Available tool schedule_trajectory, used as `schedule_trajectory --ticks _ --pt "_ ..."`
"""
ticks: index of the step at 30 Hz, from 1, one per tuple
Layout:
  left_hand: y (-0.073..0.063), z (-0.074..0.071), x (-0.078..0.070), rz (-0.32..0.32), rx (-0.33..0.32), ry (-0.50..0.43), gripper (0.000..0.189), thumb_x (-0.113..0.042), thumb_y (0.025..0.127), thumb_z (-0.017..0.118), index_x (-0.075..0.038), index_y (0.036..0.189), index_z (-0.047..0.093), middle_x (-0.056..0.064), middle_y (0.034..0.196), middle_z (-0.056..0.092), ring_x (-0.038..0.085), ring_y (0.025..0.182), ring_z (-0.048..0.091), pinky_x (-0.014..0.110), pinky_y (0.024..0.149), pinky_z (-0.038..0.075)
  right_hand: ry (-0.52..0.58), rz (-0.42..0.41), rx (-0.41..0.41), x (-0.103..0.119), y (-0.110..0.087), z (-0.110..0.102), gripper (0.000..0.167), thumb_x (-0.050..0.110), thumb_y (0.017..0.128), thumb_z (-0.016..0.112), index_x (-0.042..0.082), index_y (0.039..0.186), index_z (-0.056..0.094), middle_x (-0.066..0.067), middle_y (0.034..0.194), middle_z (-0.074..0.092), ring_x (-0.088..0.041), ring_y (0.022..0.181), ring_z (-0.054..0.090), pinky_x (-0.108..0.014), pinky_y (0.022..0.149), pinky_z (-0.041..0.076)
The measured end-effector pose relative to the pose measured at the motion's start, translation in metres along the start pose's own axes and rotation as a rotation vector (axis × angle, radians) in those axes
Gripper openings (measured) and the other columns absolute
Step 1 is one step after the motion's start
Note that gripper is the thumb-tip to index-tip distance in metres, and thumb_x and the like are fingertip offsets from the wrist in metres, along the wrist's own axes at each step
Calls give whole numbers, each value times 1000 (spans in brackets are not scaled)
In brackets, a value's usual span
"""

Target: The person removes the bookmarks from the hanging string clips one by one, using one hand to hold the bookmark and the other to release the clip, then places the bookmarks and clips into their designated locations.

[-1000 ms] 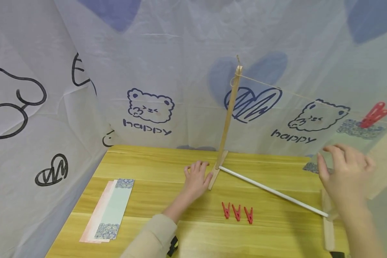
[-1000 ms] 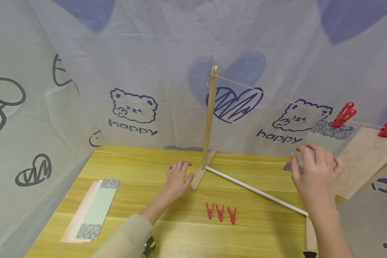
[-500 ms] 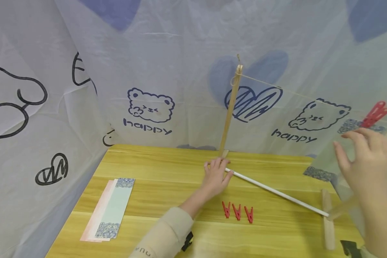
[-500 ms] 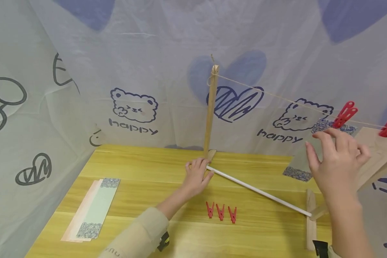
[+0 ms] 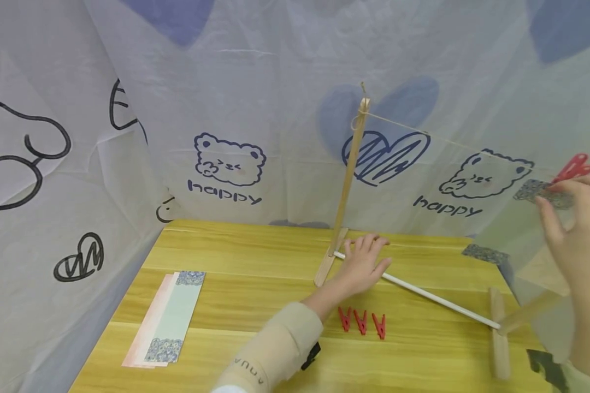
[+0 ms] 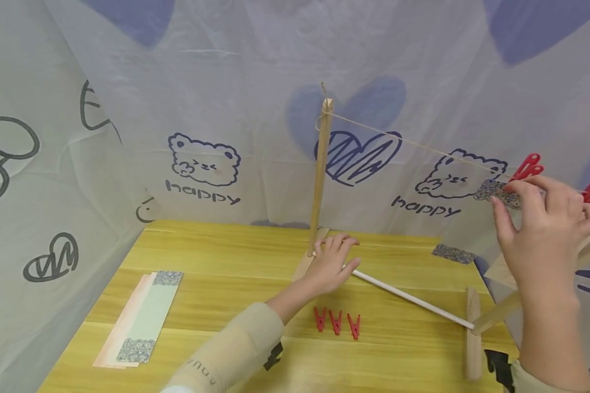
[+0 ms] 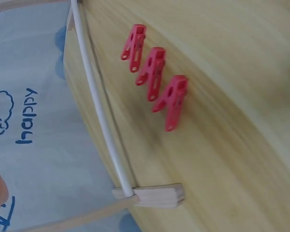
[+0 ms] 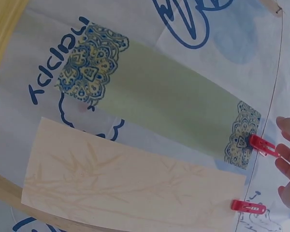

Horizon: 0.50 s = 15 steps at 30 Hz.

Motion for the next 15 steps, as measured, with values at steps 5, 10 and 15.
schedule_trajectory --ticks 5,10,15 --pt "14 0 -8 -4 38 23 41 -41 98 32 -21 134 35 3 137 33 18 124 31 45 100 20 15 25 13 -5 8 -2 29 9 89 56 -12 109 51 -32 111 49 -43 114 41 -40 103 25" --pt "27 1 -15 -6 69 35 45 -45 98 28 -23 136 32 1 138 32 17 124 31 43 100 20 14 47 31 -11 13 -2 32 9 90 56 -9 116 50 -32 112 49 -40 117 40 -41 105 22" --pt "40 1 -29 -6 123 32 48 -49 97 26 -26 139 28 -2 139 31 15 125 29 39 101 18 56 24 0 -20 15 -1 36 19 92 55 -8 115 50 -32 112 49 -41 115 41 -39 104 24"
Point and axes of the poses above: each hand's wrist, its own y-axis towards the middle knuckle, its own z-axis out of the palm, x = y × z, the point moved 2 cm from there along y, towards the middle knuckle
